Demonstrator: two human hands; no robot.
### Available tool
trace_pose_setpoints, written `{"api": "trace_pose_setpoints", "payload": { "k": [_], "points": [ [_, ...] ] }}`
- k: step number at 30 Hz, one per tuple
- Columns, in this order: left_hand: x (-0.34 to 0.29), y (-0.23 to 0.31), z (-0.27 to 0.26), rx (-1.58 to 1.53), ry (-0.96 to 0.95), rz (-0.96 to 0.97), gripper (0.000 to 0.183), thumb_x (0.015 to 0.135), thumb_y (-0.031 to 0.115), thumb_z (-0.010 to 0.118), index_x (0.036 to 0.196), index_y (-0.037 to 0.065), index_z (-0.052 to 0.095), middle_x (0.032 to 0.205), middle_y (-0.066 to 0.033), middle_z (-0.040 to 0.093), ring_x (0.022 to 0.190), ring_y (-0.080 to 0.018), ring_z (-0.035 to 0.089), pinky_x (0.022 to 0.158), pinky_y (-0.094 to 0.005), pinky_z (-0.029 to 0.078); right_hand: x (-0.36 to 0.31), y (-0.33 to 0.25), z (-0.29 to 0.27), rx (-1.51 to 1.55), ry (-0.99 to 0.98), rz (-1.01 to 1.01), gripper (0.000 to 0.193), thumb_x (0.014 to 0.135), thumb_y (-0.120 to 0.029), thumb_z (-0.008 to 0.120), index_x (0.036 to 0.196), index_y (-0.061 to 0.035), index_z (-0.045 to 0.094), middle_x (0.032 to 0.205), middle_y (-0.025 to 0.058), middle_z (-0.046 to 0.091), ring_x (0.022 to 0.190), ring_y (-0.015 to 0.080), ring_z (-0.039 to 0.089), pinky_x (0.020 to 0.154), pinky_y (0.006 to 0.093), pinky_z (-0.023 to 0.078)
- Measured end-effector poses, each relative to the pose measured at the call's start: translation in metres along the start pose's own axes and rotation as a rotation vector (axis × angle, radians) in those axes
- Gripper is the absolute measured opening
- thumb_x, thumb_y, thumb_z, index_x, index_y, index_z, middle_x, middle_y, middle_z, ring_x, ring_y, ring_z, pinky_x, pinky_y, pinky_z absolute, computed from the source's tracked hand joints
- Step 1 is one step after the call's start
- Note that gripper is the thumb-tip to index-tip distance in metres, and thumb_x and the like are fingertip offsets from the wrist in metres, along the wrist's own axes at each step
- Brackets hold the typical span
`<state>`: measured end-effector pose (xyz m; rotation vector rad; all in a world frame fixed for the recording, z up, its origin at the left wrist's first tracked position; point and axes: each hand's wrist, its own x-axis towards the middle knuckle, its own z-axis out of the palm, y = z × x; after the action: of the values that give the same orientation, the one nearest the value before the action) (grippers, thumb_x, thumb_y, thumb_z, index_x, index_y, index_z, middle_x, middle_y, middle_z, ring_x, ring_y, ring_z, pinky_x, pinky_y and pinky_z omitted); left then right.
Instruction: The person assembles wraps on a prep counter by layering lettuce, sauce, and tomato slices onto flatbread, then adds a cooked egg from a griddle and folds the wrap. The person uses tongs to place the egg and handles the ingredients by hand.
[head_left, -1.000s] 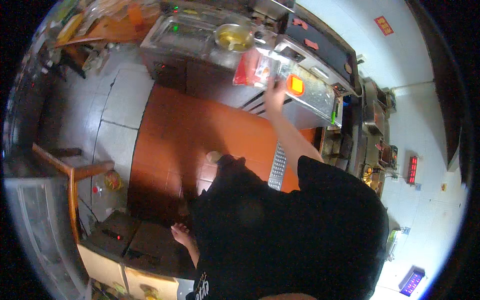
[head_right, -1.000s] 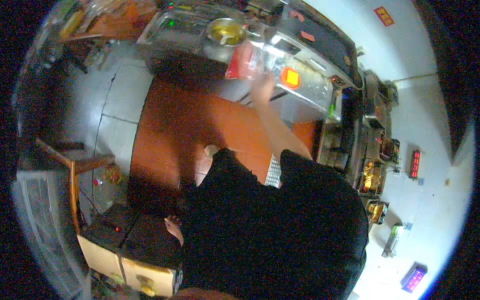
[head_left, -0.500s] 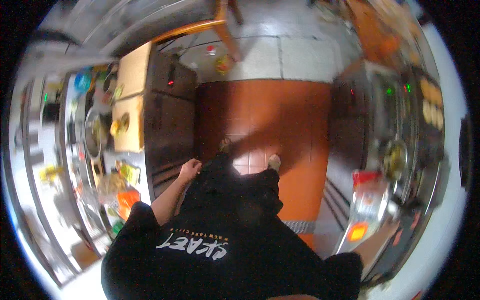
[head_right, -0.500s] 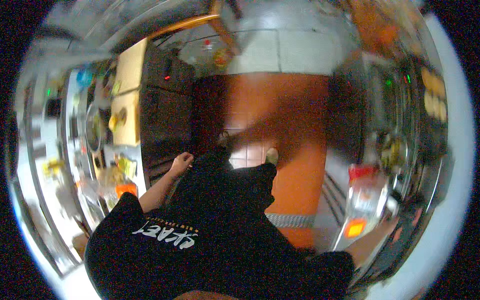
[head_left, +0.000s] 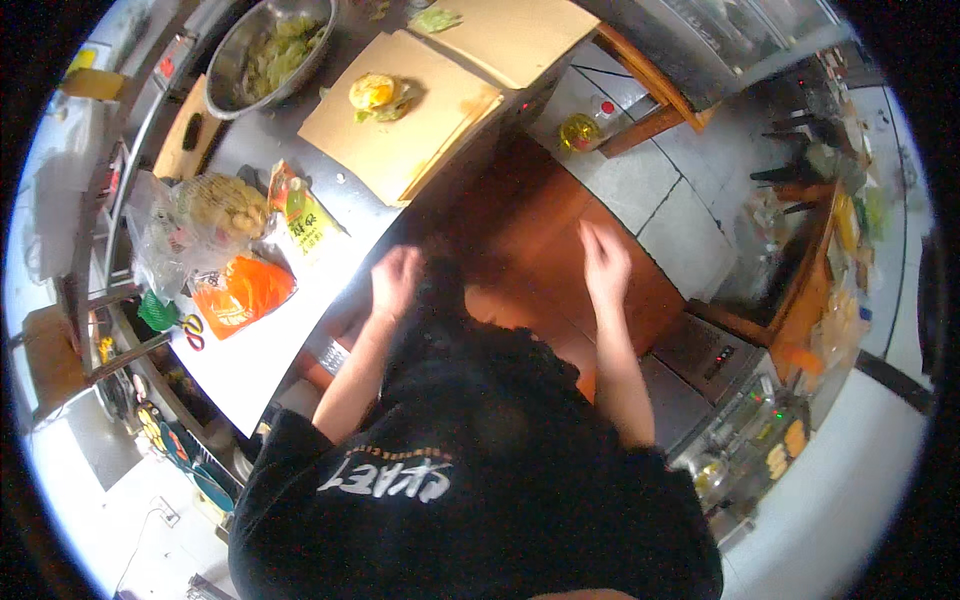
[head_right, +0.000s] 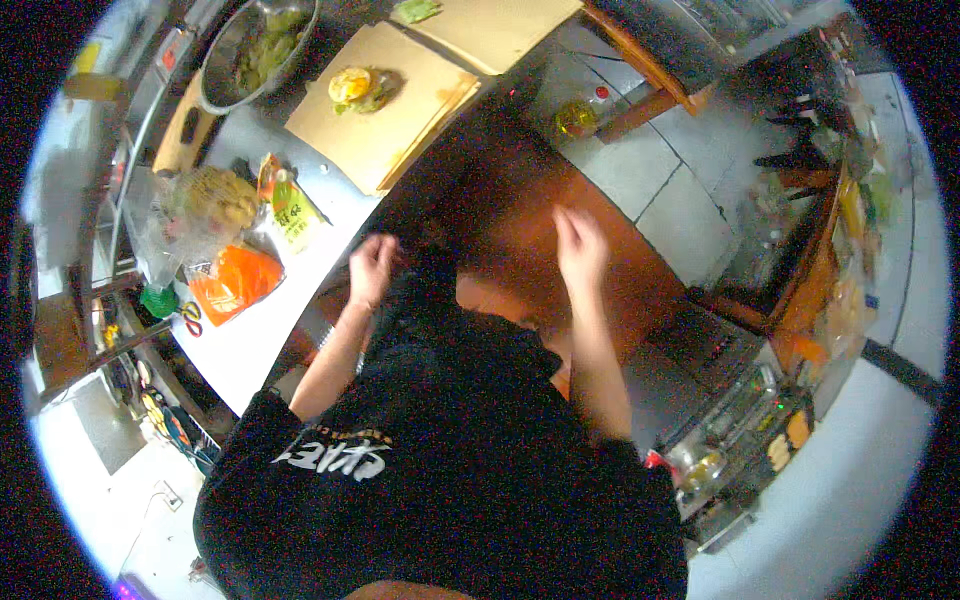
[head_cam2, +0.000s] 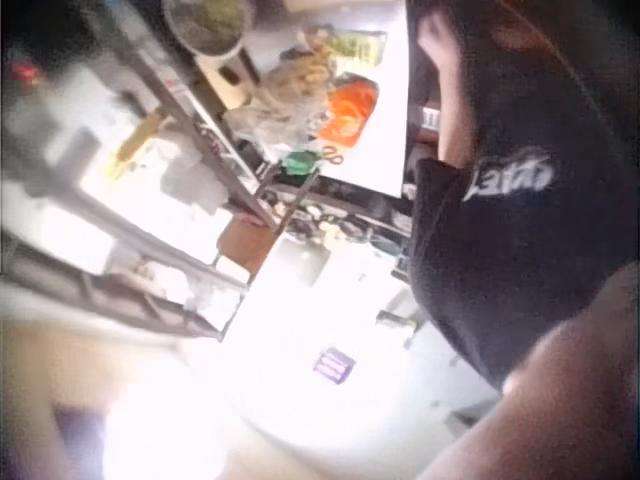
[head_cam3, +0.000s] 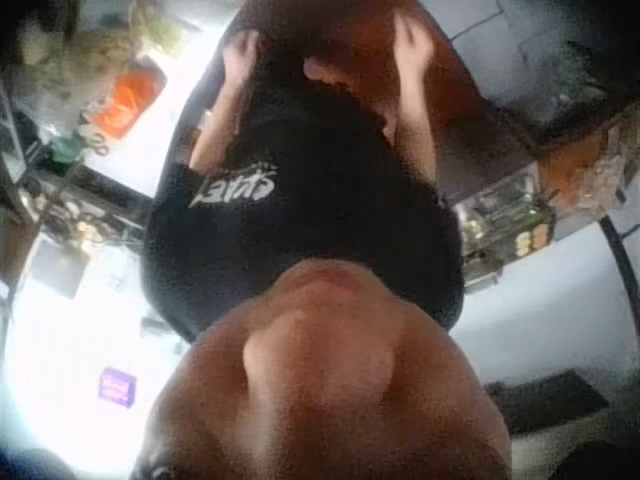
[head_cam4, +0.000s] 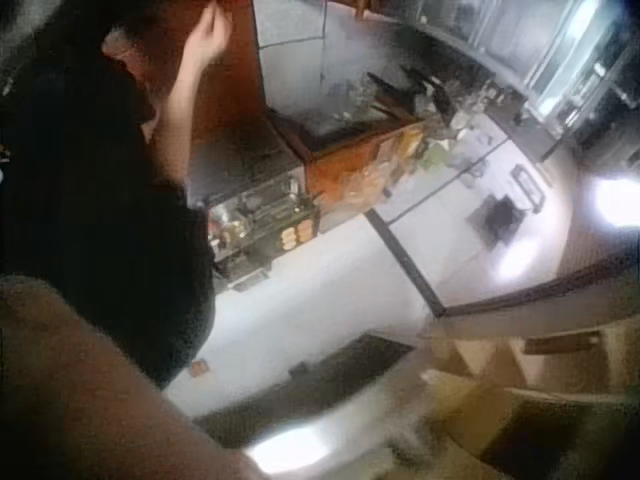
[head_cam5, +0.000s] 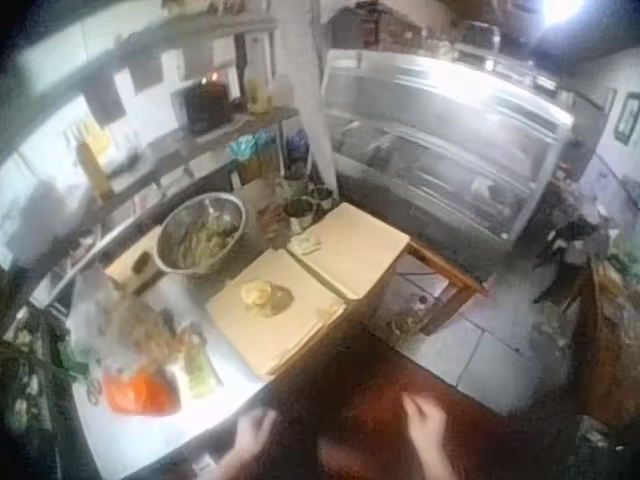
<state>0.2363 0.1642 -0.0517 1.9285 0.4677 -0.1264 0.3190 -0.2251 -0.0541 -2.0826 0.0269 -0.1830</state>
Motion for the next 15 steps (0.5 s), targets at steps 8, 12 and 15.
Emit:
{"api": "trace_pose_setpoints", "payload": {
  "k": [8,12,15],
  "points": [
    [0.154,0.031,-0.128,0.098,0.362,0.154,0.029,0.099,0.020,0.073,0.120,0.000,0.071,0.109,-0.0162,0.073,0.093,-0.0306,0.075,0.084,-0.0433,0.058,0.249,-0.108,0.204,-0.385,-0.279,-0.045,0.044,0.083,-0.029,0.090,0.116,-0.0025,0.077,0.109,0.0186,0.076,0.103,0.0353,0.073,0.094,0.0447,0.058],
    [0.216,0.024,-0.160,0.313,0.471,0.164,0.041,0.092,0.021,0.078,0.126,0.000,0.067,0.123,-0.0215,0.066,0.106,-0.0371,0.069,0.097,-0.0469,0.056,0.268,-0.091,0.223,-0.667,-0.368,-0.121,0.050,0.080,-0.035,0.092,0.118,-0.0068,0.078,0.119,0.0170,0.076,0.114,0.0341,0.070,0.102,0.0459,0.055],
    [0.247,0.015,-0.171,0.495,0.556,0.200,0.041,0.092,0.021,0.078,0.126,0.000,0.067,0.123,-0.0239,0.065,0.103,-0.0430,0.069,0.094,-0.0487,0.057,0.271,-0.087,0.226,-0.647,-0.327,-0.154,0.046,0.074,-0.029,0.097,0.108,-0.0048,0.078,0.105,0.0159,0.074,0.096,0.0312,0.073,0.088,0.0428,0.059]
  ]
}}
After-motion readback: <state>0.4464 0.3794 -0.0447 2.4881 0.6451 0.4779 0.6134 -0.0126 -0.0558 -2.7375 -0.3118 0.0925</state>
